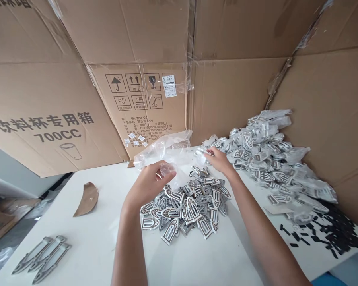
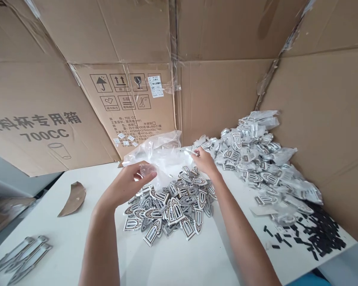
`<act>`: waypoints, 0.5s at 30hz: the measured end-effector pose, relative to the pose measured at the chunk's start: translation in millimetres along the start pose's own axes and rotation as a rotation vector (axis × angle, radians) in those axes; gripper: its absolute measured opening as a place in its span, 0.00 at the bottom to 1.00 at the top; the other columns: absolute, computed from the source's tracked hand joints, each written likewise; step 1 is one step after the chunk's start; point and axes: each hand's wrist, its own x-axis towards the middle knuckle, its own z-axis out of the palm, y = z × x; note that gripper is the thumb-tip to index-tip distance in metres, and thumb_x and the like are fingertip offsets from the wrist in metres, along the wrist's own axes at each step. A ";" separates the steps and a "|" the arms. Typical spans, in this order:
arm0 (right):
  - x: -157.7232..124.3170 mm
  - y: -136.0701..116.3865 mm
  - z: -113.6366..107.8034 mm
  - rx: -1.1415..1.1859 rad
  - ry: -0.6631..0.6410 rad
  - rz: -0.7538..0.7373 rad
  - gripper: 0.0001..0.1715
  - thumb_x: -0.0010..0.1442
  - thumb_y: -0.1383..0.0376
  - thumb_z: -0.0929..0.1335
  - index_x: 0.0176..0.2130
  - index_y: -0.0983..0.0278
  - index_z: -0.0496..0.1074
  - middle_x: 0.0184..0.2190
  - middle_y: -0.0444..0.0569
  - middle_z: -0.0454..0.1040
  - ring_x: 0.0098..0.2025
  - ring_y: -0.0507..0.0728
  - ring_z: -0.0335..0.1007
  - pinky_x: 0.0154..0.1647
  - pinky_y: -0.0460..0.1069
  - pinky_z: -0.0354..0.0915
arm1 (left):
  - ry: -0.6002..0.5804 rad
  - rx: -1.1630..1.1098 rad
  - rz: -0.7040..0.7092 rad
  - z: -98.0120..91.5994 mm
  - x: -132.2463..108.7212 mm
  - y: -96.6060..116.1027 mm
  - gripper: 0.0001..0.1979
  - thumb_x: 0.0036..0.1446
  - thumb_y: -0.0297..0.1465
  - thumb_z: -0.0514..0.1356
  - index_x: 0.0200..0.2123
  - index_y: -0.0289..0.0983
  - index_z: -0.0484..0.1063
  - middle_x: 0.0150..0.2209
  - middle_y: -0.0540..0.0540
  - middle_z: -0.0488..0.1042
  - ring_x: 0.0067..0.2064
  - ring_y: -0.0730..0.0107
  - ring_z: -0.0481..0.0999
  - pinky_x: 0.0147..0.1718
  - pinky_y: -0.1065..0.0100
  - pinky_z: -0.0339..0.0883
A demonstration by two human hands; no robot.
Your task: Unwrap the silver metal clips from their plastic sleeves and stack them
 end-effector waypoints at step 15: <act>-0.6 10.0 -34.0 0.585 0.048 0.095 0.27 0.65 0.38 0.70 0.37 0.58 0.77 0.34 0.51 0.81 0.39 0.63 0.80 0.33 0.52 0.75 | 0.012 0.030 0.030 0.0 -4.2 10.4 0.15 0.70 0.45 0.62 0.42 0.42 0.82 0.43 0.46 0.85 0.41 0.61 0.82 0.41 0.60 0.77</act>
